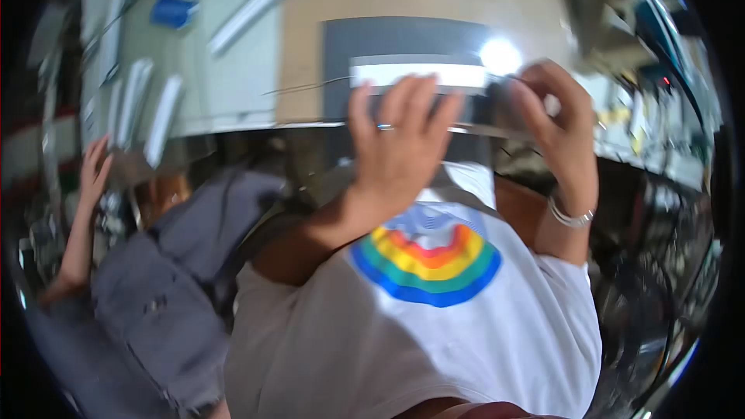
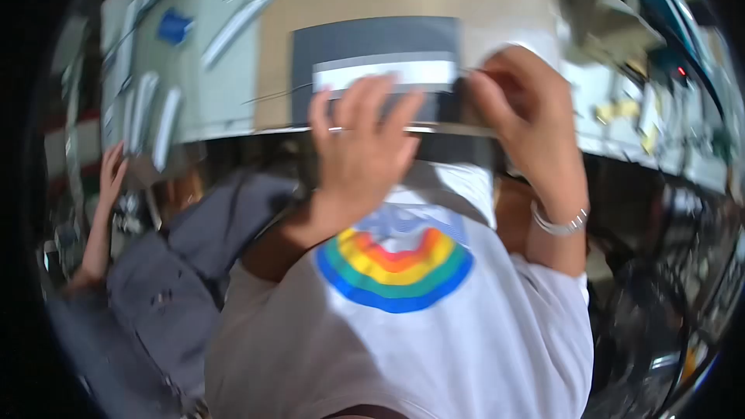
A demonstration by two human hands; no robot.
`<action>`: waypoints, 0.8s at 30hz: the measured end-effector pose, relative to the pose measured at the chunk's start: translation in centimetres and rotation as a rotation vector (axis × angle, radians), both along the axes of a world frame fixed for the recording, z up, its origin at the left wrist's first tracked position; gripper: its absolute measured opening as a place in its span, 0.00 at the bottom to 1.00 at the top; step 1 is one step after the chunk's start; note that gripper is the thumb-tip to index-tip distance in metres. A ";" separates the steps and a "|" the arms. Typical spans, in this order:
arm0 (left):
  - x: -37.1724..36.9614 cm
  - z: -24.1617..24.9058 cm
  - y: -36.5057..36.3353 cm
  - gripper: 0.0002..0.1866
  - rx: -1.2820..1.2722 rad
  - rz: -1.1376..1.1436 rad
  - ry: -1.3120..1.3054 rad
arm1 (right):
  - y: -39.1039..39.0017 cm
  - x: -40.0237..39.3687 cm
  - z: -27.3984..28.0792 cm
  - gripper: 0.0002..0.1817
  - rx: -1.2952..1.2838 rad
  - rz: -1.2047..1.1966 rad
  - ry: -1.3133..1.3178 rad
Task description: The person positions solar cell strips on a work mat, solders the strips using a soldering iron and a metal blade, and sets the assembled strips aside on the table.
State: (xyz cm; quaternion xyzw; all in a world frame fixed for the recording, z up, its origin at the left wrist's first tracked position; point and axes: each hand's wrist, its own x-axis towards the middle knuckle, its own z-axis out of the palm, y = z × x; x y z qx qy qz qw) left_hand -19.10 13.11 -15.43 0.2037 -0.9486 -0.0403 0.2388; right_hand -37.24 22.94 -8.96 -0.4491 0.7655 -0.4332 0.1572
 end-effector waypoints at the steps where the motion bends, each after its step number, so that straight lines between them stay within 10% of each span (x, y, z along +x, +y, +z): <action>1: -0.2 -0.9 -0.2 0.31 -0.044 0.010 0.033 | -0.6 0.5 -0.4 0.05 -0.046 0.004 -0.081; 13: -1.6 -1.4 0.5 0.11 -0.064 0.102 0.326 | -2.5 2.9 -1.3 0.02 -0.203 0.206 0.013; 24: -0.7 -0.5 0.1 0.33 0.006 -0.020 0.034 | 2.6 2.4 -4.5 0.12 -0.233 -0.100 0.335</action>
